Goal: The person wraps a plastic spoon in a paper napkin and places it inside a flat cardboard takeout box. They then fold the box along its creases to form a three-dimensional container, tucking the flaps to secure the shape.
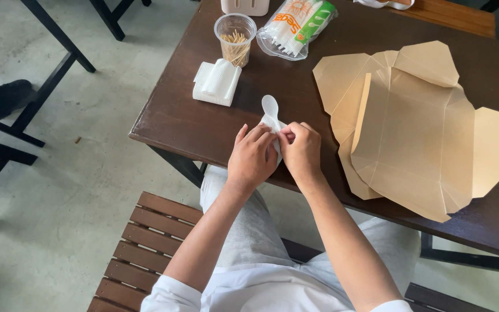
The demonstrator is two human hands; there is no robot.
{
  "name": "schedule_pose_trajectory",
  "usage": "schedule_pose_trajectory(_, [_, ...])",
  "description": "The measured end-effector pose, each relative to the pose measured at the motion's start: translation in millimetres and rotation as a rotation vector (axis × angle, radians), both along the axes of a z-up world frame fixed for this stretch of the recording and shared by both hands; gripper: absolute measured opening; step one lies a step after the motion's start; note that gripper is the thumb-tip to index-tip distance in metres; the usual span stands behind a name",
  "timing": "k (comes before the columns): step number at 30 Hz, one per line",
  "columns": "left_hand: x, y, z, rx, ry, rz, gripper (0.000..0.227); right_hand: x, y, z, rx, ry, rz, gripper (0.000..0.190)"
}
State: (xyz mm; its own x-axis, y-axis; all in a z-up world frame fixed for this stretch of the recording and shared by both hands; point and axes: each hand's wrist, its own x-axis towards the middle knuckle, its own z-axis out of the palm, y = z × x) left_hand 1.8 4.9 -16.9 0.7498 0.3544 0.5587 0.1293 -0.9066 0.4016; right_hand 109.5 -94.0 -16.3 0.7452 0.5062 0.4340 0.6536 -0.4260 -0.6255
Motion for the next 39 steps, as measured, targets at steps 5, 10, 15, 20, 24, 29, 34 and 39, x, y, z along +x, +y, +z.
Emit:
schedule_pose_trajectory(5, [-1,0,1,0.015,0.050,0.007,0.029,-3,-3,7,-0.066,-0.067,0.002,0.005])
schedule_pose_trajectory(10, [0,7,0,0.021,0.163,-0.050,0.042,12,-18,12,-0.167,-0.218,0.102,0.015])
schedule_pose_trajectory(15, [-3,14,13,0.113,0.283,-0.093,0.045,27,-34,14,-0.222,-0.207,0.291,0.039])
schedule_pose_trajectory(20, [-11,29,46,0.126,0.515,-0.179,0.049,18,-40,9,-0.325,-0.220,0.261,0.046])
schedule_pose_trajectory(24, [-11,26,46,0.113,0.550,-0.153,0.048,18,-37,6,-0.354,-0.203,0.219,0.044])
schedule_pose_trajectory(29, [-24,-4,35,0.100,0.459,-0.052,0.039,24,-29,16,-0.442,-0.088,0.231,0.043])
schedule_pose_trajectory(34, [-32,-8,29,0.108,0.420,-0.032,0.039,28,-22,58,-0.553,-0.101,0.319,0.043])
schedule_pose_trajectory(39, [-33,9,27,0.209,0.400,-0.077,0.037,38,-10,95,-0.540,-0.122,0.486,0.061])
